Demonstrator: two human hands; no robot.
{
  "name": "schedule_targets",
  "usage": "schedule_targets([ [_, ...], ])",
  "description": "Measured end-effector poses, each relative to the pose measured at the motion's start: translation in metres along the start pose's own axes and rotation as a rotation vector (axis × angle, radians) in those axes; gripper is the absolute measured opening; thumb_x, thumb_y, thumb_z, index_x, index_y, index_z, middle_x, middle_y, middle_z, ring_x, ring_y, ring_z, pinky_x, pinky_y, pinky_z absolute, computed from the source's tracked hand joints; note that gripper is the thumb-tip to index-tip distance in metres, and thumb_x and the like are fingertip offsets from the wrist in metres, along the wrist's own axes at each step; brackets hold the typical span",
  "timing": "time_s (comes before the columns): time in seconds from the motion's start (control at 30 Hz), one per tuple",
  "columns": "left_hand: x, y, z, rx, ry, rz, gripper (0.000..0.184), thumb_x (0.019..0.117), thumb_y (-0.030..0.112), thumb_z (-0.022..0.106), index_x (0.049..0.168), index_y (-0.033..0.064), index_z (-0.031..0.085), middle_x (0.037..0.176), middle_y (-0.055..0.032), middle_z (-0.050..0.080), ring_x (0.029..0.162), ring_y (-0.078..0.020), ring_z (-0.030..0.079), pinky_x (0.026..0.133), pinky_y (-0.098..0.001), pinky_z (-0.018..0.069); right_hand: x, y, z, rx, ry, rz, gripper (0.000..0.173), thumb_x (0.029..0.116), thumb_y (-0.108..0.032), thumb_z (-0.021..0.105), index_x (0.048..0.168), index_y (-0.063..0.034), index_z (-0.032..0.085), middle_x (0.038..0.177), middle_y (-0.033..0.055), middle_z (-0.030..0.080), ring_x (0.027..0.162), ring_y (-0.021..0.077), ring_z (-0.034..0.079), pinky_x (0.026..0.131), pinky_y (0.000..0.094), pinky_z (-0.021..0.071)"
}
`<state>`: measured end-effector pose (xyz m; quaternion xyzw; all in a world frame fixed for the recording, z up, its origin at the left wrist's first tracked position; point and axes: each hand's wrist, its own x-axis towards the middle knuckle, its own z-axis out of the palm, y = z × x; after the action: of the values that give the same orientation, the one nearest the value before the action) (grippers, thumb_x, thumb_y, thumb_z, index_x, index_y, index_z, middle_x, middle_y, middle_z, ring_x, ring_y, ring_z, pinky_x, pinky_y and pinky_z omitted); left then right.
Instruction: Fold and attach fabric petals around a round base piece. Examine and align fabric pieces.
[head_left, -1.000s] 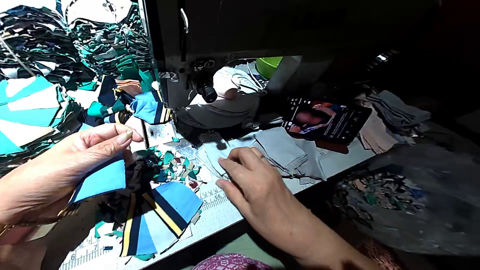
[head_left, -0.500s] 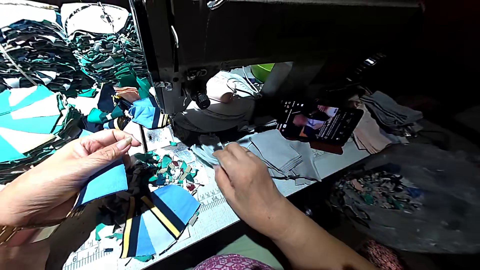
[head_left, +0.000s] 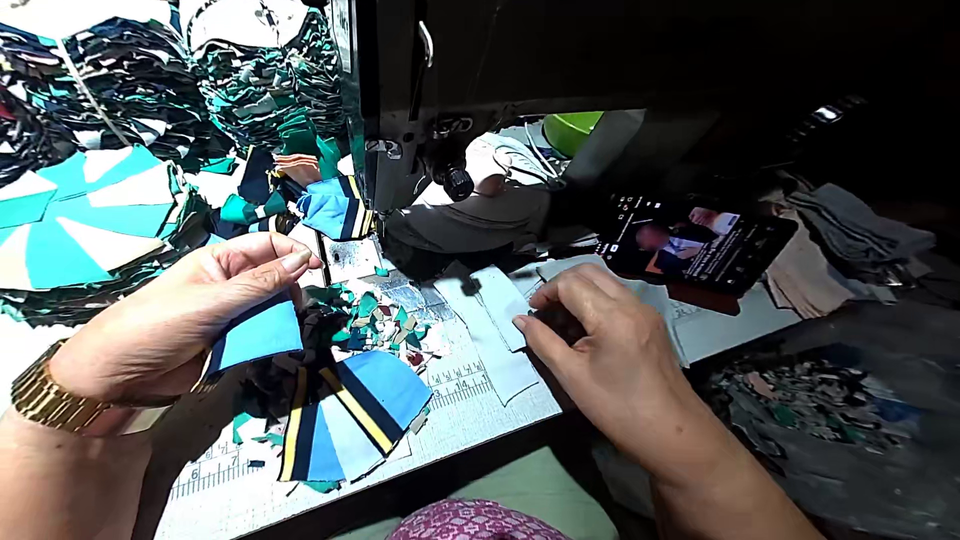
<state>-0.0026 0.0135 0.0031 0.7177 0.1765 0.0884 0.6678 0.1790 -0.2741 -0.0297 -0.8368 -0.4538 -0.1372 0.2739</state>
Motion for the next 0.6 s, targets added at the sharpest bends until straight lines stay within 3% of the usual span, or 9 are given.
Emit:
schedule_targets([
  [0.1,-0.001,0.002,0.002,-0.002,-0.003,-0.007,0.021,0.1071,0.014,0.045,0.105,0.0134,0.067,0.071,0.0009,0.064,0.058,-0.0027,0.062,0.051,-0.0158,0.0534,-0.001,0.005,-0.011,0.112,-0.016,-0.104,0.012,0.0916,-0.016,0.067,0.097,-0.0087,0.075,0.099,0.0020,0.061,0.083,0.0057,0.059,0.068,0.0175,0.0519],
  [0.13,-0.001,0.002,0.003,0.006,0.001,-0.011,0.021,0.1071,0.013,0.045,0.105,0.0140,0.066,0.072,0.0017,0.065,0.059,-0.0021,0.063,0.052,-0.0156,0.0539,-0.002,0.005,-0.013,0.138,-0.037,-0.145,0.015,0.0911,-0.017,0.068,0.099,-0.0088,0.076,0.101,0.0015,0.063,0.085,0.0051,0.060,0.071,0.0168,0.0529],
  [0.23,0.000,0.002,0.003,0.004,-0.012,0.007,0.023,0.1072,0.011,0.044,0.105,0.0133,0.067,0.073,0.0023,0.066,0.060,-0.0013,0.063,0.053,-0.0150,0.0544,-0.007,0.007,-0.006,0.121,-0.127,-0.219,0.022,0.0908,-0.025,0.068,0.104,-0.0115,0.078,0.105,0.0010,0.065,0.096,0.0121,0.061,0.079,0.0263,0.0537],
  [0.43,0.000,0.000,0.002,0.006,-0.013,0.011,0.022,0.1069,0.012,0.045,0.105,0.0128,0.067,0.073,0.0011,0.066,0.060,-0.0020,0.063,0.053,-0.0154,0.0541,-0.010,0.010,0.000,0.012,-0.077,-0.173,0.020,0.0938,-0.021,0.064,0.105,-0.0110,0.078,0.104,0.0042,0.064,0.094,0.0183,0.060,0.076,0.0316,0.0524],
  [0.6,-0.001,-0.001,0.004,0.006,0.009,0.020,0.021,0.1057,0.009,0.047,0.106,0.0124,0.067,0.076,0.0017,0.067,0.062,-0.0016,0.064,0.055,-0.0158,0.0555,-0.004,0.014,-0.005,0.107,-0.091,-0.092,0.022,0.0900,-0.025,0.070,0.108,-0.0117,0.075,0.109,0.0019,0.064,0.095,0.0105,0.063,0.078,0.0250,0.0551],
])
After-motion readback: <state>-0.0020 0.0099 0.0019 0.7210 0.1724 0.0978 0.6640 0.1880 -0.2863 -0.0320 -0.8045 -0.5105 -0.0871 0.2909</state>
